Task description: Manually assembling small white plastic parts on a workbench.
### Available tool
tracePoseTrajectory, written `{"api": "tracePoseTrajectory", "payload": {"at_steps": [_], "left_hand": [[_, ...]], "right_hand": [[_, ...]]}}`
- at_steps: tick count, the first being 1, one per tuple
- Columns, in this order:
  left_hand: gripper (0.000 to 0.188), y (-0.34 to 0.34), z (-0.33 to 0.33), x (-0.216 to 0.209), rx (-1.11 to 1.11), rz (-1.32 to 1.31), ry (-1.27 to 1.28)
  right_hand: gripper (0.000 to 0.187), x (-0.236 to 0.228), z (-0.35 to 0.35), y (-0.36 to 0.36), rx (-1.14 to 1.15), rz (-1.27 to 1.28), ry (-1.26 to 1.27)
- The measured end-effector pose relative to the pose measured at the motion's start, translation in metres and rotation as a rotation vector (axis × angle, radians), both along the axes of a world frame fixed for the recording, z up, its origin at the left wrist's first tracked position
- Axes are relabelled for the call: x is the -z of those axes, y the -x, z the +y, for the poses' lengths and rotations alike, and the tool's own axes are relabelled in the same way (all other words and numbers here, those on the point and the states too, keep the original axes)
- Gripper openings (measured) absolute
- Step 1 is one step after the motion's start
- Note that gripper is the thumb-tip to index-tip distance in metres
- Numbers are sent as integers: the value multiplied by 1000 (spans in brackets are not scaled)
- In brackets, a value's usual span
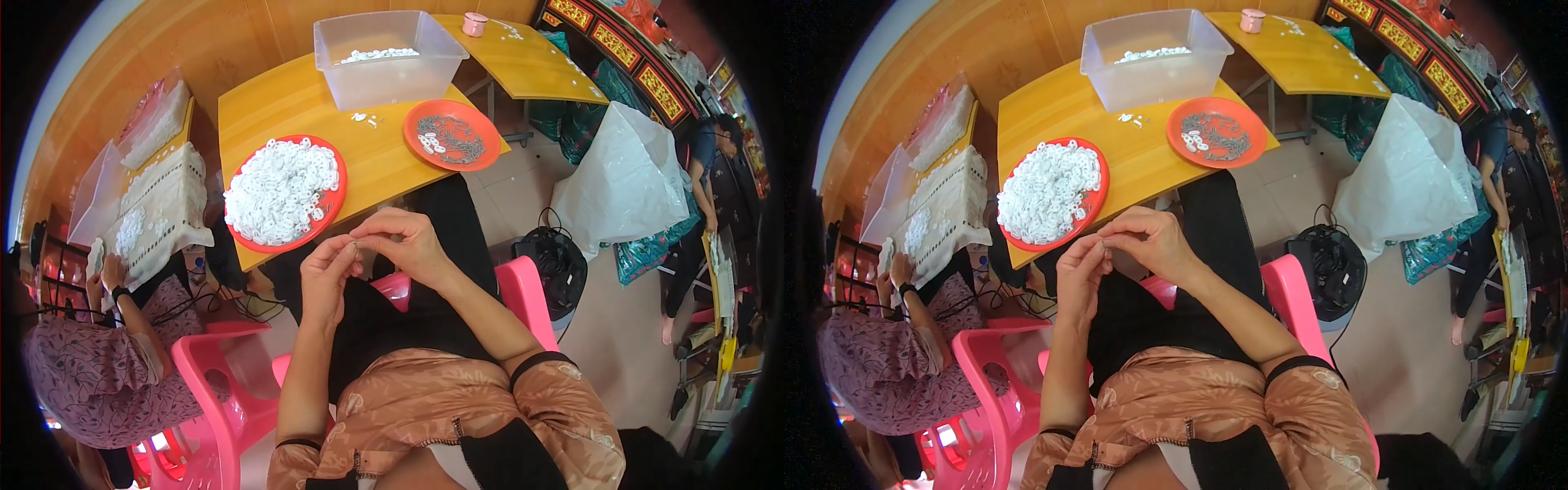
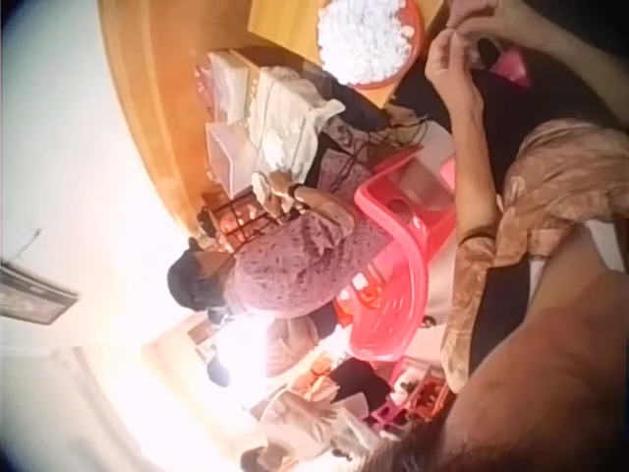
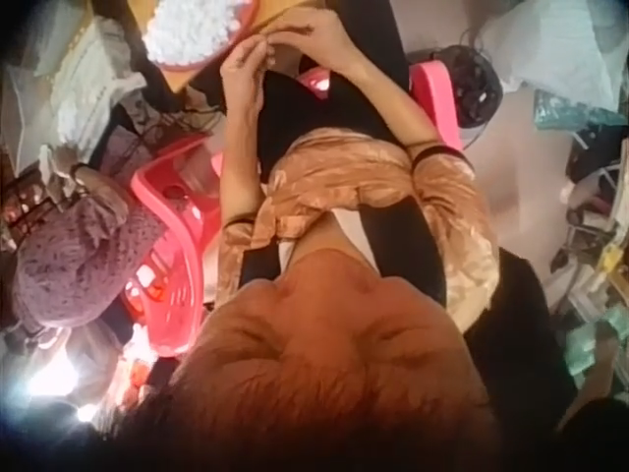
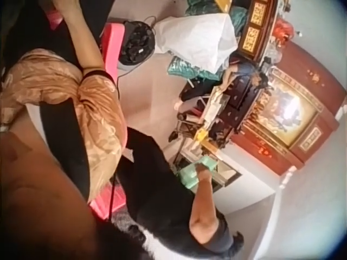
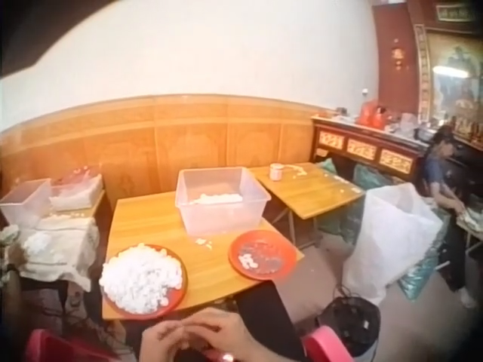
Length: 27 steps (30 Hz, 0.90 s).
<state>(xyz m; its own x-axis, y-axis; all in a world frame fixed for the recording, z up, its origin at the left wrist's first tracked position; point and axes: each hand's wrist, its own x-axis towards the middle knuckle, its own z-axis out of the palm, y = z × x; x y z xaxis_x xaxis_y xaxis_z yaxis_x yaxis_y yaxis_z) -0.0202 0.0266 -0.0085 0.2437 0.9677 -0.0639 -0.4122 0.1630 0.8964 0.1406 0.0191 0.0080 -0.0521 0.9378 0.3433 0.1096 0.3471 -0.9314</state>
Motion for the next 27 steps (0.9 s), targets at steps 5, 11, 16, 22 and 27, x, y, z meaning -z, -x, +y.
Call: {"api": "tracePoseTrajectory", "payload": {"at_steps": [5,11,16,22,27], "left_hand": [[19,4,4,-1,191,-197,213],[22,0,4,-1,132,-161,199],[27,2,7,0,17,-86,3],[21,2,5,0,-47,35,-99],[19,0,4,-2,-56,61,-150]], "right_hand": [[10,-11,-2,0,-29,-114,-226],[13,-2,-2,7,14,329,84],[16,5,-5,3,73,70,60],[20,3,-6,10,76,-2,-2],[23,-1,-9,12,86,46,50]]}}
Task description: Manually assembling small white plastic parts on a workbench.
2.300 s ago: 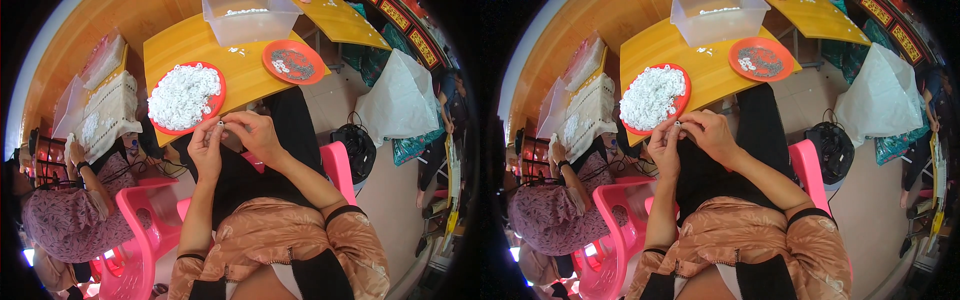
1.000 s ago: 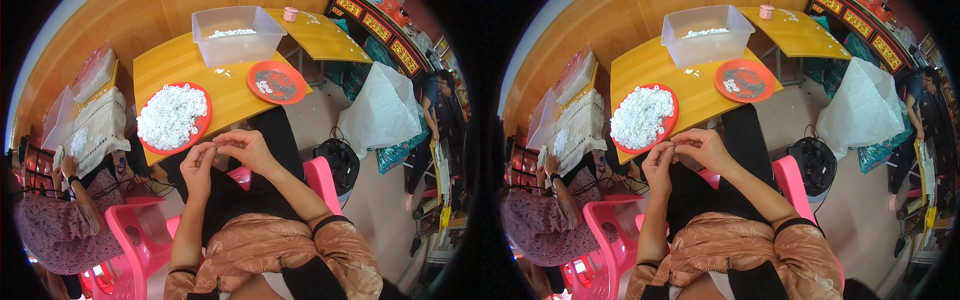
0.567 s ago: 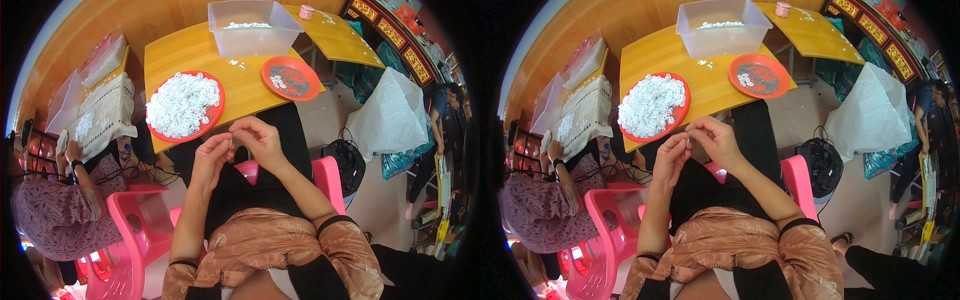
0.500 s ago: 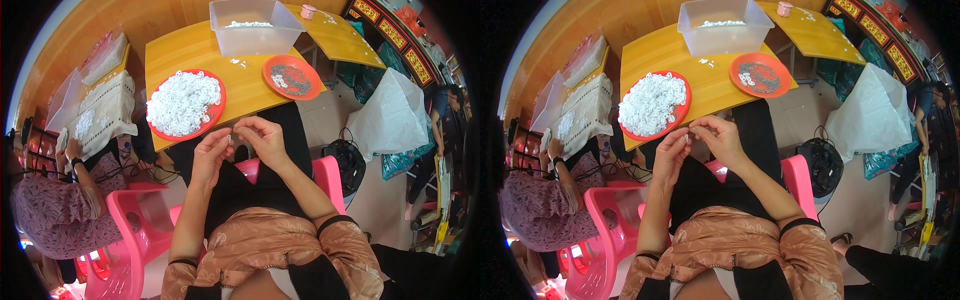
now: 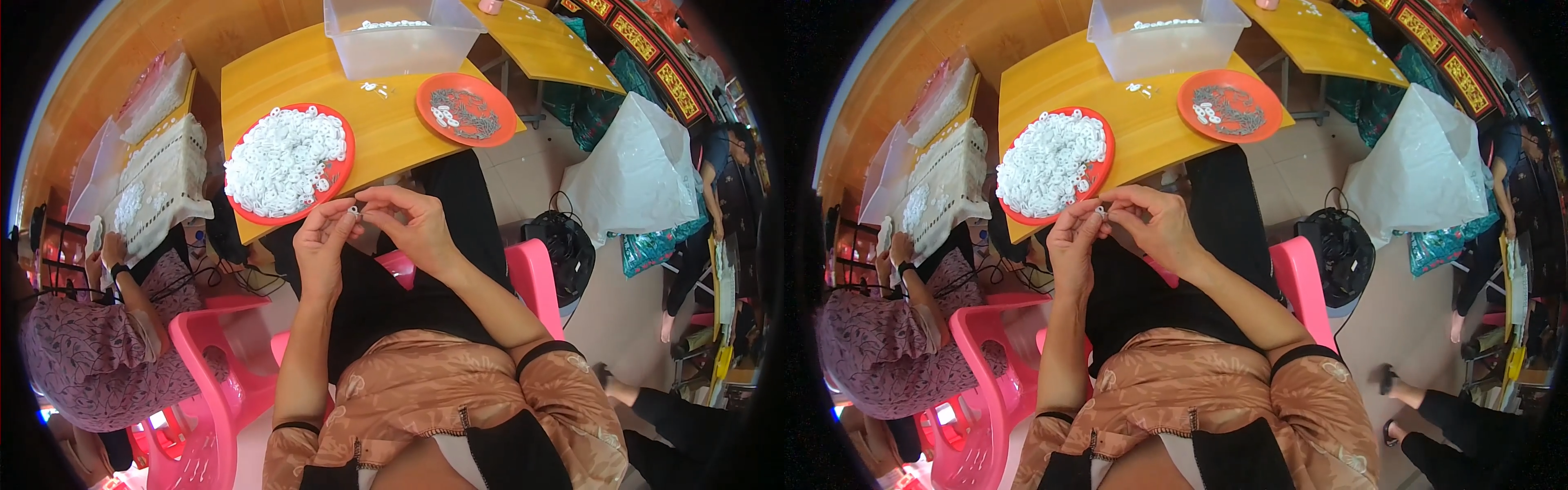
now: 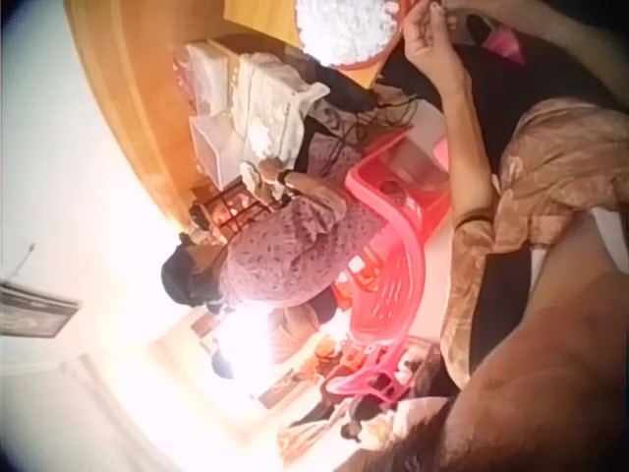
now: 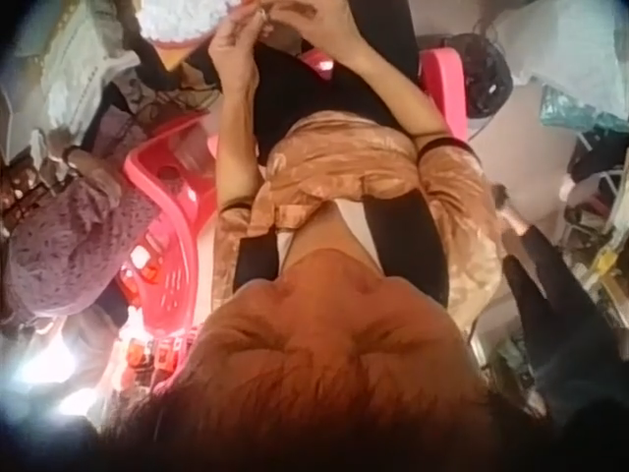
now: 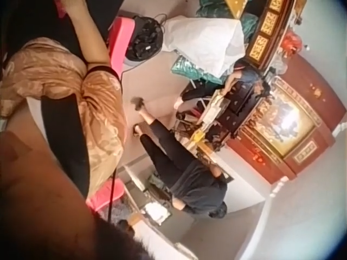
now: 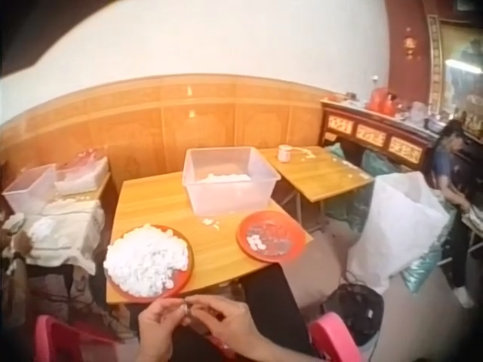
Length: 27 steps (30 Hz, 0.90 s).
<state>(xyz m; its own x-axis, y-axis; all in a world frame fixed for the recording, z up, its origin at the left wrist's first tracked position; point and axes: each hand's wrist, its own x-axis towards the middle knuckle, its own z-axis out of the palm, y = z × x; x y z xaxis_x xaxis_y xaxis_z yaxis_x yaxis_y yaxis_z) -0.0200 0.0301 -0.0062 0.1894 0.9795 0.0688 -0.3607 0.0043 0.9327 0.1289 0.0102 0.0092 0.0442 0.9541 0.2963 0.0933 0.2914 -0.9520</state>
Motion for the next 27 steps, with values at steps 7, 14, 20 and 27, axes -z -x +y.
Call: {"api": "tracePoseTrajectory", "payload": {"at_steps": [7,14,20,27], "left_hand": [[19,-1,-1,1,-1,43,-33],[19,-2,-1,1,-5,51,-44],[18,-3,-1,2,-29,68,-36],[15,-2,-2,2,-60,144,-59]], "right_hand": [[24,-3,-2,-2,64,-163,-98],[23,0,-1,-1,71,-125,-105],[20,6,0,2,49,-6,-69],[17,12,1,8,95,86,-67]]}}
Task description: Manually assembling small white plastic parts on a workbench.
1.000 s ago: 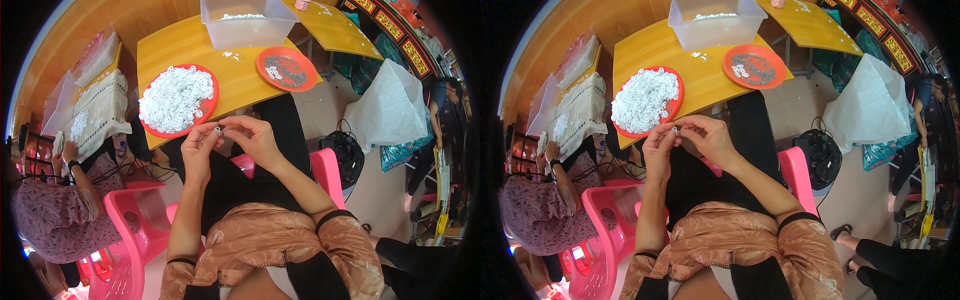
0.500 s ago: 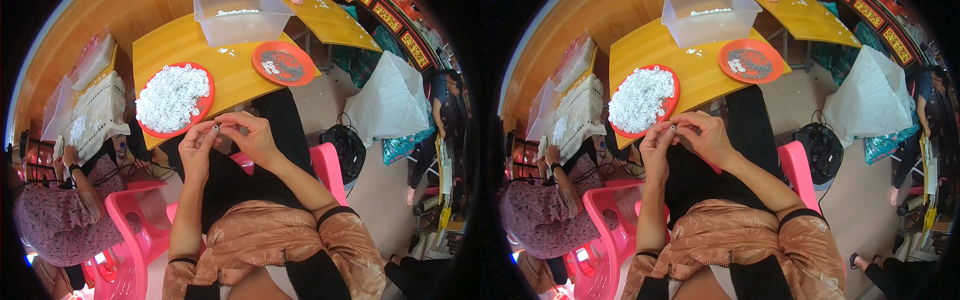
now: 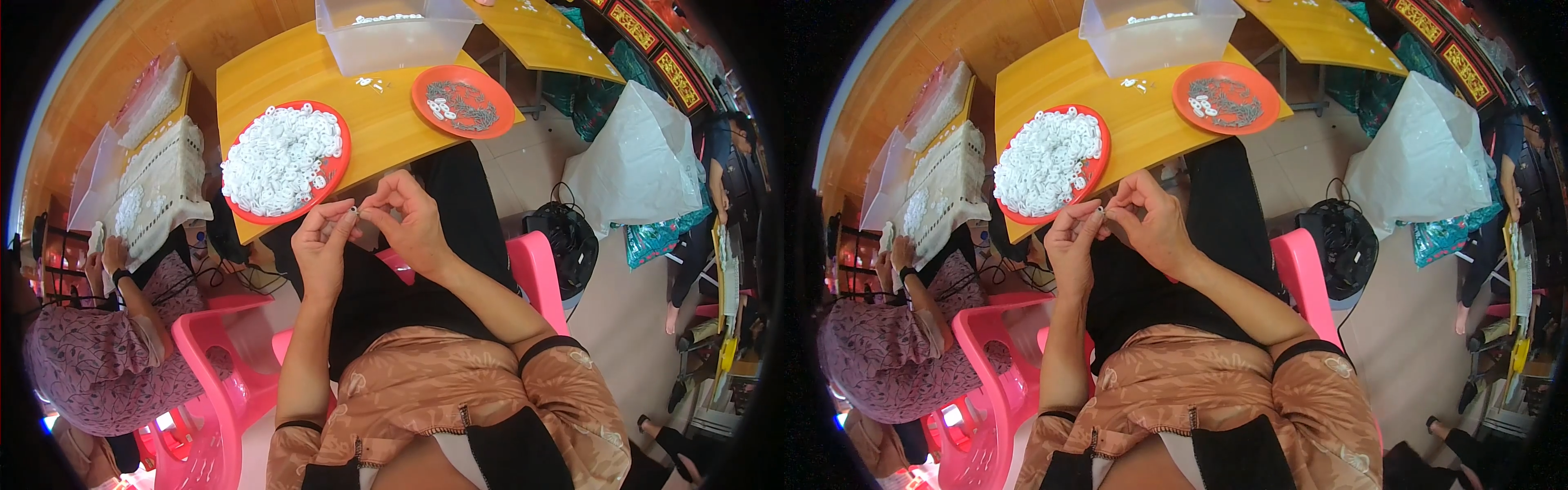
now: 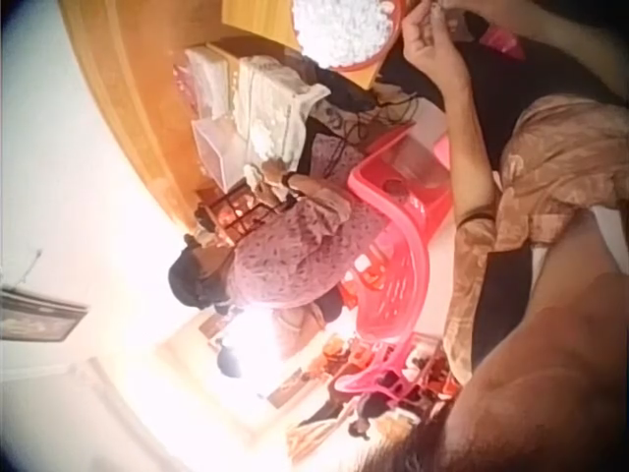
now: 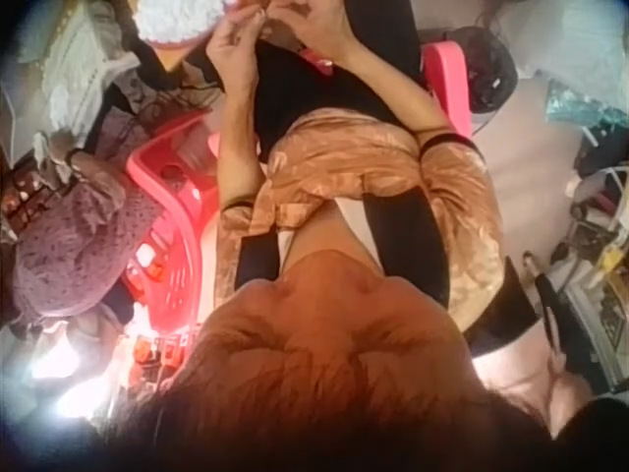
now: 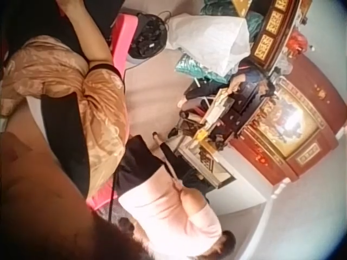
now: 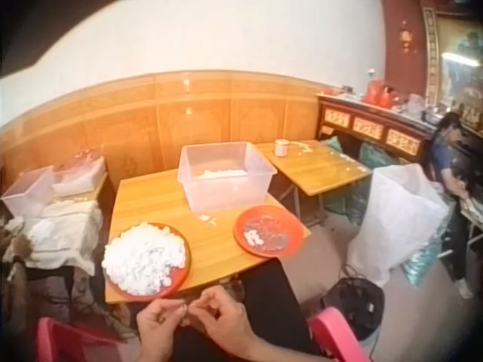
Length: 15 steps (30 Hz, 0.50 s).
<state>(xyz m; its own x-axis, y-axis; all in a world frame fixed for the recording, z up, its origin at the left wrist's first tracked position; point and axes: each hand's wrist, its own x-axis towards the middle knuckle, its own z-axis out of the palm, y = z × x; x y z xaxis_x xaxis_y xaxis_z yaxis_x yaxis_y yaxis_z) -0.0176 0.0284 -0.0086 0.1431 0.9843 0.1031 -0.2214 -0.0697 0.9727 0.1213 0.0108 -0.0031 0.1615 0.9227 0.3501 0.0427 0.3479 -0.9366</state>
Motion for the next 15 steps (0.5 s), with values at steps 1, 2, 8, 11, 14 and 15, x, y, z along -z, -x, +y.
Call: {"api": "tracePoseTrajectory", "payload": {"at_steps": [1,2,8,11,14,15], "left_hand": [[15,0,0,0,-4,20,-21],[14,1,0,0,-8,41,-42],[12,-2,-1,1,-23,161,-115],[12,-4,-3,-2,-50,176,-128],[13,-2,-2,0,-49,157,-142],[13,-2,-2,1,-52,156,-140]], "right_hand": [[18,0,0,1,15,17,3],[20,1,0,2,29,35,6],[20,16,4,0,32,53,-54],[20,11,2,-2,31,47,-58],[30,3,-1,-4,-36,13,42],[30,4,-1,-4,-39,11,44]]}}
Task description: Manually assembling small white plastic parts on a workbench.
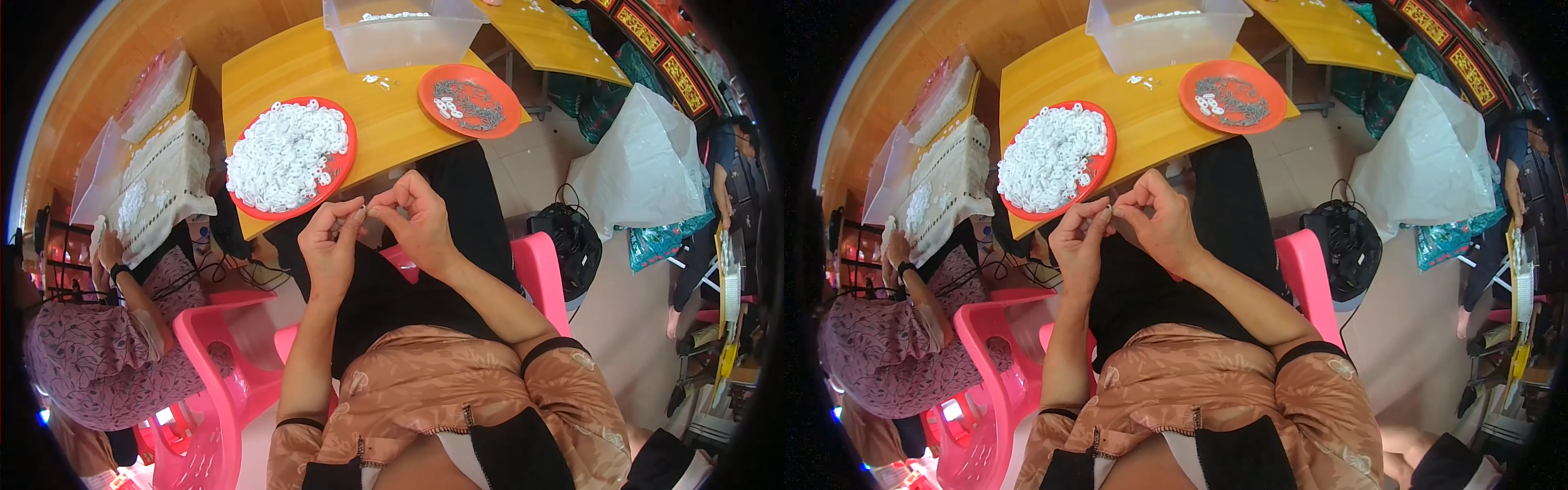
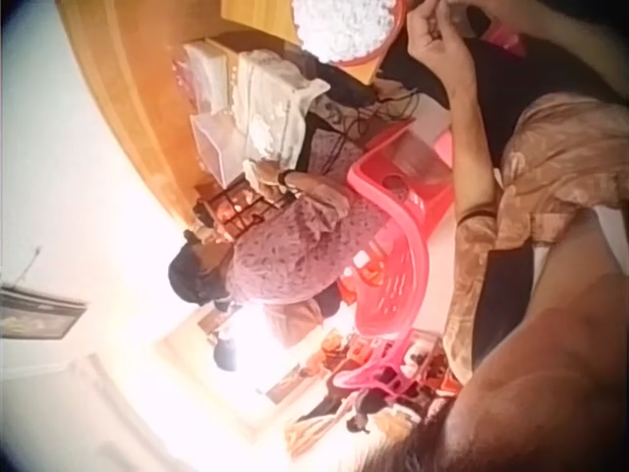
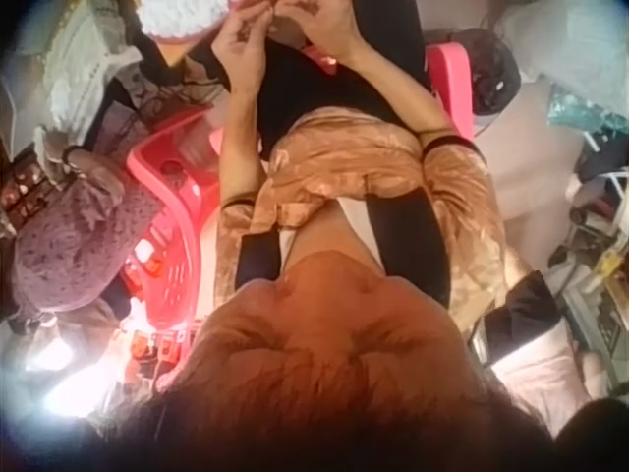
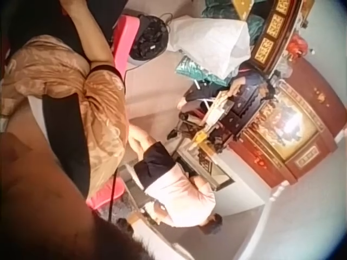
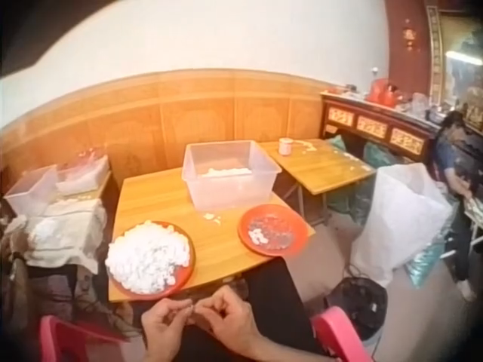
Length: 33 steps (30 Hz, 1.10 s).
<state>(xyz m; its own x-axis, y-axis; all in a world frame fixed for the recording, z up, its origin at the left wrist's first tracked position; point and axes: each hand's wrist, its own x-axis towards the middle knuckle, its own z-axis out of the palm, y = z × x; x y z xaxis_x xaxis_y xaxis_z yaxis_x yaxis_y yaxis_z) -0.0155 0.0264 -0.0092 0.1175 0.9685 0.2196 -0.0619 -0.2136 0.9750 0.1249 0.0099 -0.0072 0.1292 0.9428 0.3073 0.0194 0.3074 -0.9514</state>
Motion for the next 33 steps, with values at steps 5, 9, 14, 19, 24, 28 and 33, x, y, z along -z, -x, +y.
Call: {"api": "tracePoseTrajectory", "payload": {"at_steps": [5,9,14,19,24,28,33], "left_hand": [[11,-1,-1,0,-53,26,-26],[11,1,0,3,-55,26,-26],[14,0,1,4,-40,-30,19],[17,0,1,3,-18,-95,64],[18,-1,1,3,7,-119,50],[18,-1,1,1,15,-206,48],[19,1,1,7,12,-138,63]], "right_hand": [[34,-2,1,5,15,23,26],[31,-1,2,6,30,-43,24],[21,0,4,-2,-36,1,82],[31,-4,4,-3,-145,125,120],[23,-5,3,-4,-136,36,130],[15,-8,0,-3,-60,-119,84],[15,-8,1,-2,15,-220,-19]]}}
